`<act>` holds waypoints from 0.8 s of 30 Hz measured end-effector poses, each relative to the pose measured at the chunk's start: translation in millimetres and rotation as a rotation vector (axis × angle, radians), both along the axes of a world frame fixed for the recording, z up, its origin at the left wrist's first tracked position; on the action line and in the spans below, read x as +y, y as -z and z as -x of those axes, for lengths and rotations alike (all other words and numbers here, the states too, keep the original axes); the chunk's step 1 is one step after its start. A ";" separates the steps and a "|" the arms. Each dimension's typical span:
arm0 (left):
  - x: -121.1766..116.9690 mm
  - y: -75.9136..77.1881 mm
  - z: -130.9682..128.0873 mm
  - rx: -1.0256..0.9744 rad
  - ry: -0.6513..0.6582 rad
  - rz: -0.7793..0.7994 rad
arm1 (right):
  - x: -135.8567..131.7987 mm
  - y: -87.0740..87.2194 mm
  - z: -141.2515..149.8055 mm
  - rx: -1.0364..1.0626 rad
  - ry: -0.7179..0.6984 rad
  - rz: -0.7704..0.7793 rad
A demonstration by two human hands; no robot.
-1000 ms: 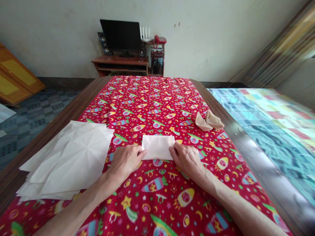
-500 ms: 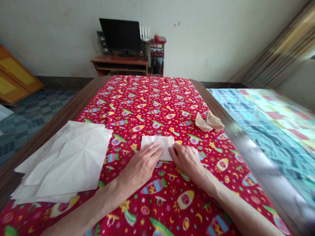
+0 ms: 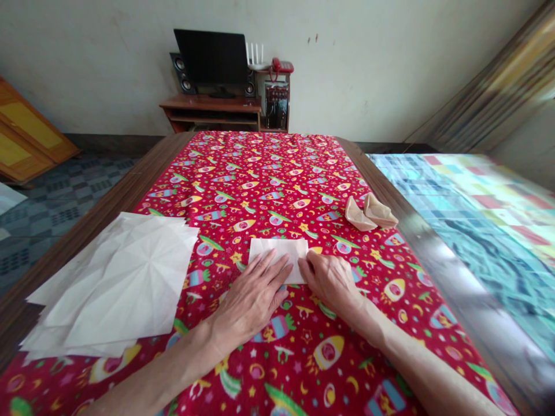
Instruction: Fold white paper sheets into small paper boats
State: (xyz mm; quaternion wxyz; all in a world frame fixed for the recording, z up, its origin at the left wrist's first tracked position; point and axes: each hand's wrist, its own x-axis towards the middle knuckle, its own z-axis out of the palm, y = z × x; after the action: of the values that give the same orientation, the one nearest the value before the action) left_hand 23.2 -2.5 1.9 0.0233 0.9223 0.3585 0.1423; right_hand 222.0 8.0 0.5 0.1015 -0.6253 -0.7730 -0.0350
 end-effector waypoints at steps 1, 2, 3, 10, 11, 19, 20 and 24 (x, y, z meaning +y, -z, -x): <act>-0.1 0.0 -0.1 0.007 -0.003 0.003 | -0.1 -0.1 0.0 0.000 0.000 -0.002; -0.1 0.0 -0.2 0.013 -0.004 0.006 | -0.2 -0.1 -0.1 0.000 -0.001 -0.004; -0.1 0.0 -0.2 0.018 -0.004 0.008 | -0.4 -0.2 -0.1 0.000 -0.003 -0.005; -0.1 0.3 0.3 0.016 0.005 -0.009 | -0.5 -0.8 0.6 0.000 0.006 -0.019; -0.3 0.1 0.2 0.019 0.003 -0.008 | -0.5 -1.1 1.0 0.003 0.006 -0.020; -0.9 0.9 0.2 0.051 0.006 0.013 | -0.6 -2.5 -0.5 0.062 0.001 -0.038; -0.8 1.1 0.1 0.057 0.001 0.019 | -2.0 -3.2 -0.7 0.073 0.006 -0.068; -0.7 1.3 0.6 0.055 0.005 0.033 | -18.1 -5.5 5.3 0.064 -0.136 -0.258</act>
State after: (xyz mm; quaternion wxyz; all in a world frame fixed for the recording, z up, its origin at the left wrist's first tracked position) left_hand 22.6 -3.2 0.6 0.0293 0.9263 0.3590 0.1110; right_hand 216.7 -10.1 6.0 0.2078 -0.5542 -0.7989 -0.1069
